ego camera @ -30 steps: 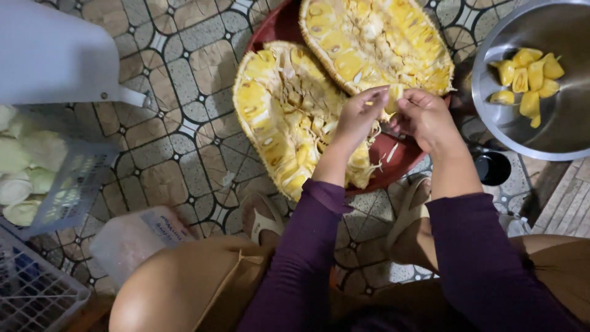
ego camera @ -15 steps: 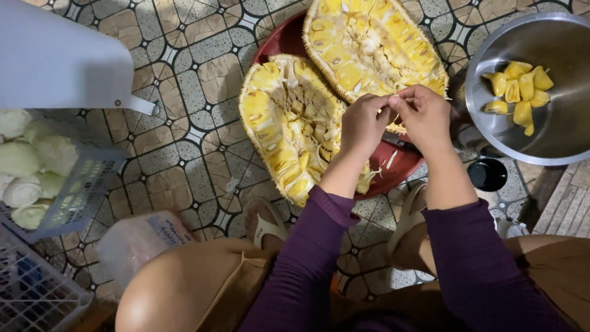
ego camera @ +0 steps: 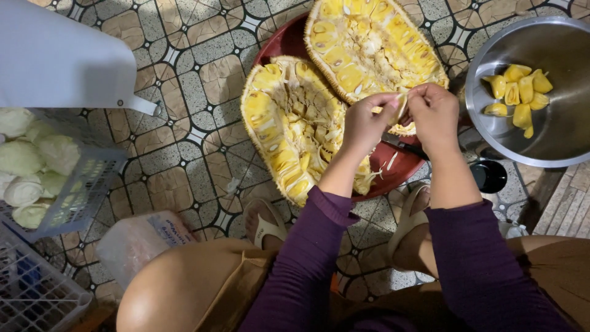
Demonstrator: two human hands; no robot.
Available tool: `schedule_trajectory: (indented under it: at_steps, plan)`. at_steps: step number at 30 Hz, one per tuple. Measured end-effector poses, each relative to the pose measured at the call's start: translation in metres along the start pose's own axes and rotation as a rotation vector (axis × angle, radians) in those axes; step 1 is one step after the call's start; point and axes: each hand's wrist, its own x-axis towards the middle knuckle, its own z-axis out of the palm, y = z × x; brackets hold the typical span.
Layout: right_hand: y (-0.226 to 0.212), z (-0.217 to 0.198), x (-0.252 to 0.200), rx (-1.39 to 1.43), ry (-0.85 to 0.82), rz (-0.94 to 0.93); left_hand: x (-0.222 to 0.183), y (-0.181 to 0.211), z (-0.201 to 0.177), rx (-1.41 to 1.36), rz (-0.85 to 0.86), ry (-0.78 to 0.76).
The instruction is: Manually extracting edible bulbs from a halved jackfruit and placing them into a metal bowl.
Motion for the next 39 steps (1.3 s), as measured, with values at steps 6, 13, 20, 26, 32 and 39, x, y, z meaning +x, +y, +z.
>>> schedule_trajectory:
  at_steps: [6, 13, 20, 26, 32, 39]
  plan:
    - [-0.024, 0.014, -0.011, 0.354, 0.029, 0.190, 0.000, 0.027, -0.016, -0.436, -0.338, -0.017]
    - [0.010, 0.010, 0.000, 0.568, 0.064, 0.308, 0.002, 0.013, -0.022, -0.256, -0.169, -0.182]
    - [-0.002, -0.003, 0.004, 0.873, 0.057, 0.540, 0.010, -0.014, -0.017, -0.282, -0.118, -0.180]
    - [0.020, -0.011, 0.007, -0.337, -0.077, -0.072, 0.008, -0.004, -0.038, -0.323, -0.069, -0.095]
    - [-0.034, -0.004, -0.006, -0.131, -0.135, -0.226, 0.010, 0.009, -0.043, -0.332, -0.095, -0.017]
    - [-0.035, 0.000, -0.007, -0.274, -0.106, -0.493, 0.007, 0.032, -0.053, -0.366, -0.112, -0.022]
